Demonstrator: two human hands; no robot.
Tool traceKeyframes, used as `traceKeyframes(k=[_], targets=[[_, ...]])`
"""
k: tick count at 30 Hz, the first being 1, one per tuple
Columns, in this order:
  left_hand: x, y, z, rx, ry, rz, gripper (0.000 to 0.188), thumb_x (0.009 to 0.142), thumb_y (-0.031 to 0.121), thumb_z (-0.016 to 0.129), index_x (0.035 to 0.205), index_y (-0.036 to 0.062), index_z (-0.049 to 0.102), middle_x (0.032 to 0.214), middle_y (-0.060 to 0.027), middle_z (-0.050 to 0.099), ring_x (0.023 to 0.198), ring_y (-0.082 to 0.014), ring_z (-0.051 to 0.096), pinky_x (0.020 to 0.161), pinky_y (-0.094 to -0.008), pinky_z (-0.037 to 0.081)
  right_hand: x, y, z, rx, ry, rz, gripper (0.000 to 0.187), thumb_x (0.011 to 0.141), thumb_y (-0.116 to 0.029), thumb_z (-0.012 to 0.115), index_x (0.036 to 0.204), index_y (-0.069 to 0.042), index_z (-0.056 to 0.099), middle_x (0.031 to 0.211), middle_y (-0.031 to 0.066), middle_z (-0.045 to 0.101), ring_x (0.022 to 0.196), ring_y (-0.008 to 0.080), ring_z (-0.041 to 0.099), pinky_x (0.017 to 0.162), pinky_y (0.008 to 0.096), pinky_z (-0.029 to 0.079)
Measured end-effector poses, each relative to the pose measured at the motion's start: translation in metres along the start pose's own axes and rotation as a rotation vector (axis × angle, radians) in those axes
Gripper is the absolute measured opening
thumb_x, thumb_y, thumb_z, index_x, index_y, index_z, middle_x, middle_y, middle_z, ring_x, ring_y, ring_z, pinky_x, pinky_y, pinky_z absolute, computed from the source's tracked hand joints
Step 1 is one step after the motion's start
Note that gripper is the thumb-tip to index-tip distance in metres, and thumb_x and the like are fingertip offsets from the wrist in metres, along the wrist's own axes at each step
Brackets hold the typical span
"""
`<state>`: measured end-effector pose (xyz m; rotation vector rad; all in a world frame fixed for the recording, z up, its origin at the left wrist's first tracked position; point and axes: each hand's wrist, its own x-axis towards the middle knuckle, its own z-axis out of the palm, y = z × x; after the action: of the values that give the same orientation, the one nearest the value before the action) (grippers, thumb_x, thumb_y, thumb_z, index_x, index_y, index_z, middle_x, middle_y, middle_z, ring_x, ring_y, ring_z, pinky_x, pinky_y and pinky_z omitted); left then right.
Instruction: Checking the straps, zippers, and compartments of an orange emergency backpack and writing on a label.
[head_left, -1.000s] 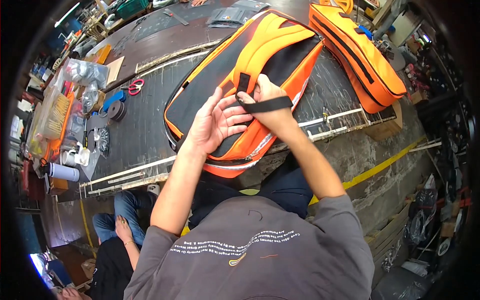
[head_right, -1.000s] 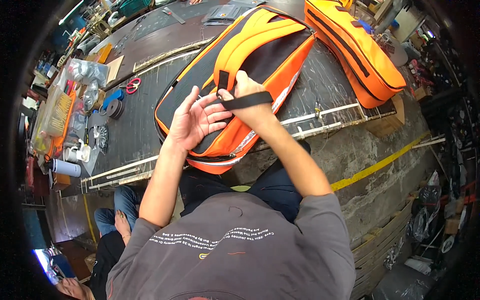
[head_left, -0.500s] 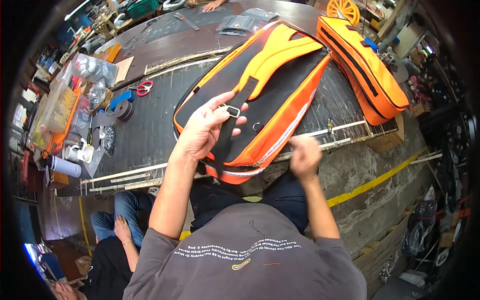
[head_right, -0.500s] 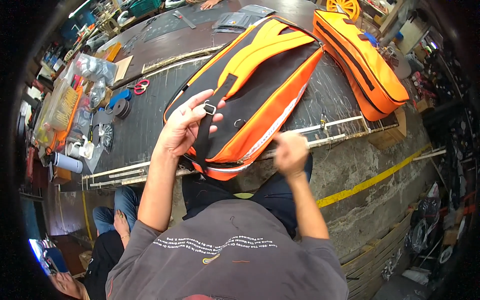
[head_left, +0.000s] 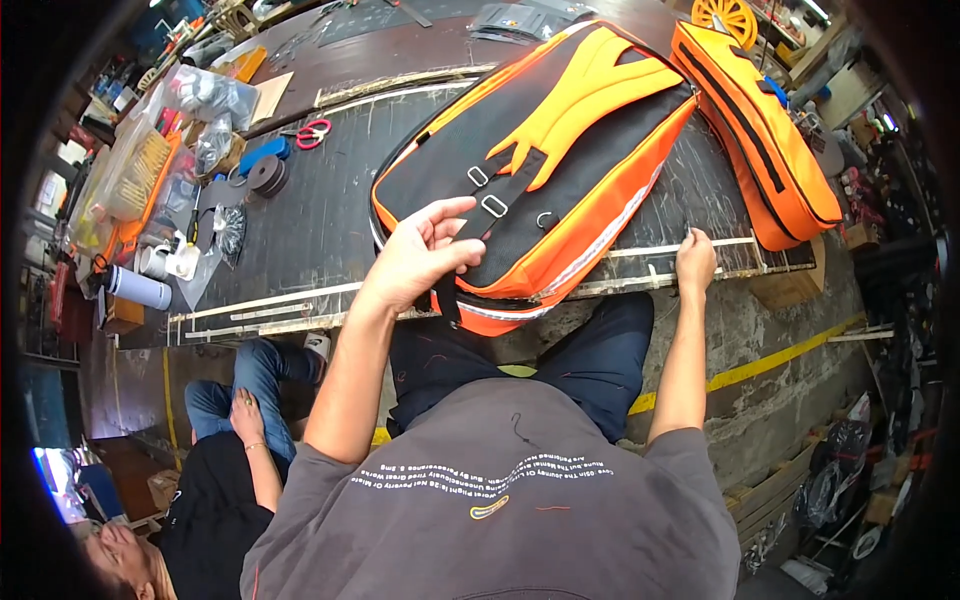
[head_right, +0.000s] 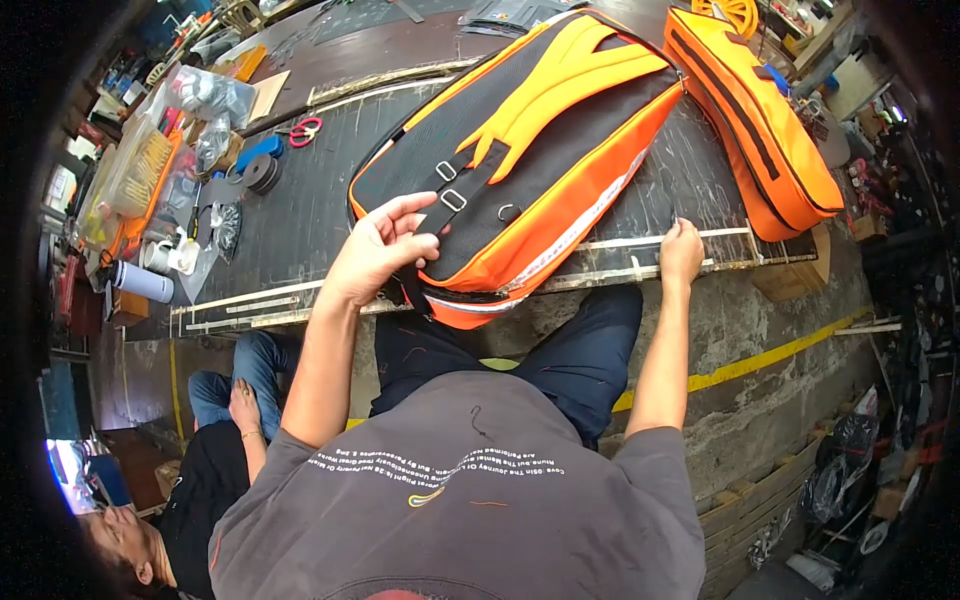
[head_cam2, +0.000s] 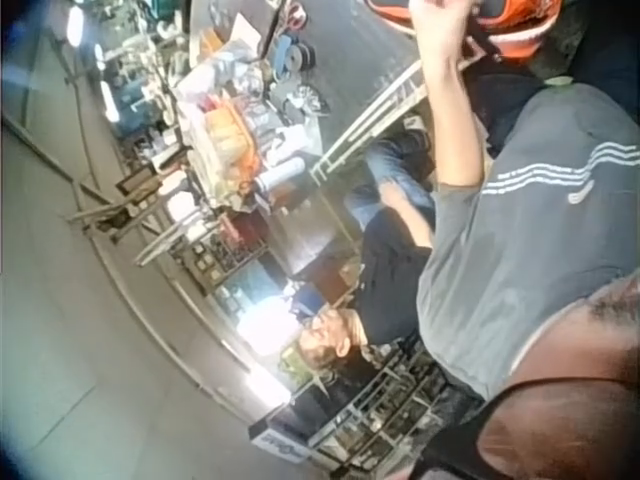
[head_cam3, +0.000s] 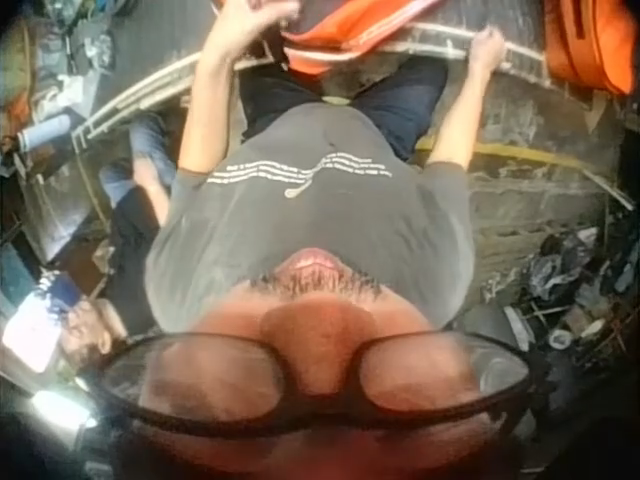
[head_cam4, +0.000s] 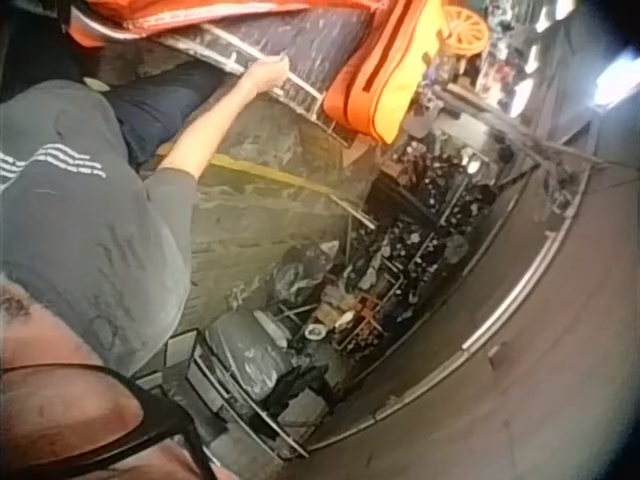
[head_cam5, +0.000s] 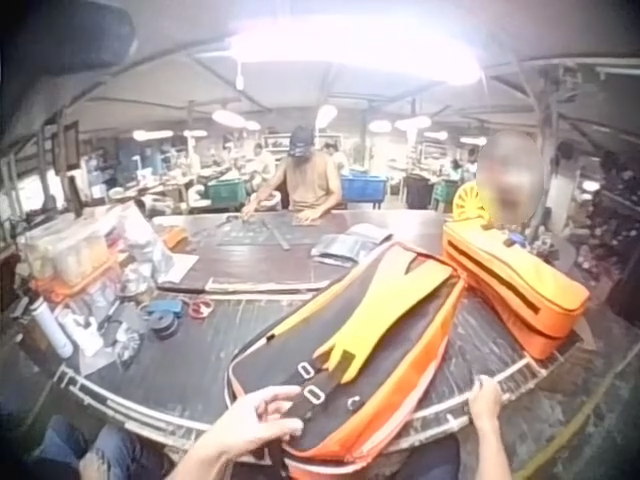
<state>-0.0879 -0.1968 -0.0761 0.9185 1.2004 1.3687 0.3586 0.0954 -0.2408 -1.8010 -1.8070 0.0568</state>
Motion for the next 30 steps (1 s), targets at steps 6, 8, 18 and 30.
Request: traceKeyframes(k=[6,8,18,30], targets=[[0.003,-0.01,0.011,0.778,0.282,0.279,0.033,0.1,0.012,0.08,0.128,-0.0045,0.074,0.105,-0.0086,0.081,0.094,-0.0126,0.073,0.086,-0.03,0.059,-0.023,-0.055,-0.033,0.971,-0.05,0.345,0.029,0.115,-0.025,0.054,0.13,-0.009,0.074,0.097,0.0044,0.071,0.069,0.0102,0.059,0.06,0.0288,0.052],[0.007,-0.007,0.013,0.797,0.287,0.226,0.033,0.1,0.016,0.078,0.124,-0.0058,0.075,0.101,-0.0142,0.081,0.09,-0.0183,0.075,0.085,-0.0339,0.06,-0.042,-0.09,-0.055,1.142,-0.114,0.372,0.03,0.118,-0.028,0.053,0.132,-0.01,0.072,0.093,-0.0003,0.064,0.066,0.003,0.049,0.054,0.0223,0.045],[0.018,0.012,0.022,-0.196,-0.067,-0.101,0.027,0.113,0.028,0.068,0.12,0.0027,0.076,0.107,-0.0101,0.084,0.088,-0.0098,0.079,0.068,-0.0226,0.06,-0.121,-0.221,-0.121,0.98,-0.266,-0.344,0.034,0.111,-0.022,0.074,0.132,0.005,0.073,0.118,0.0086,0.078,0.107,0.0151,0.071,0.097,0.0302,0.056],[0.019,0.0,0.058,-0.384,-0.053,-0.075,0.026,0.11,0.018,0.073,0.13,0.0016,0.073,0.116,-0.0091,0.083,0.084,-0.0098,0.079,0.062,-0.0218,0.057,-0.149,-0.256,-0.132,1.104,-0.206,-0.332,0.024,0.097,-0.011,0.088,0.114,0.001,0.075,0.088,0.0007,0.075,0.059,-0.0007,0.043,0.052,0.021,0.034]])
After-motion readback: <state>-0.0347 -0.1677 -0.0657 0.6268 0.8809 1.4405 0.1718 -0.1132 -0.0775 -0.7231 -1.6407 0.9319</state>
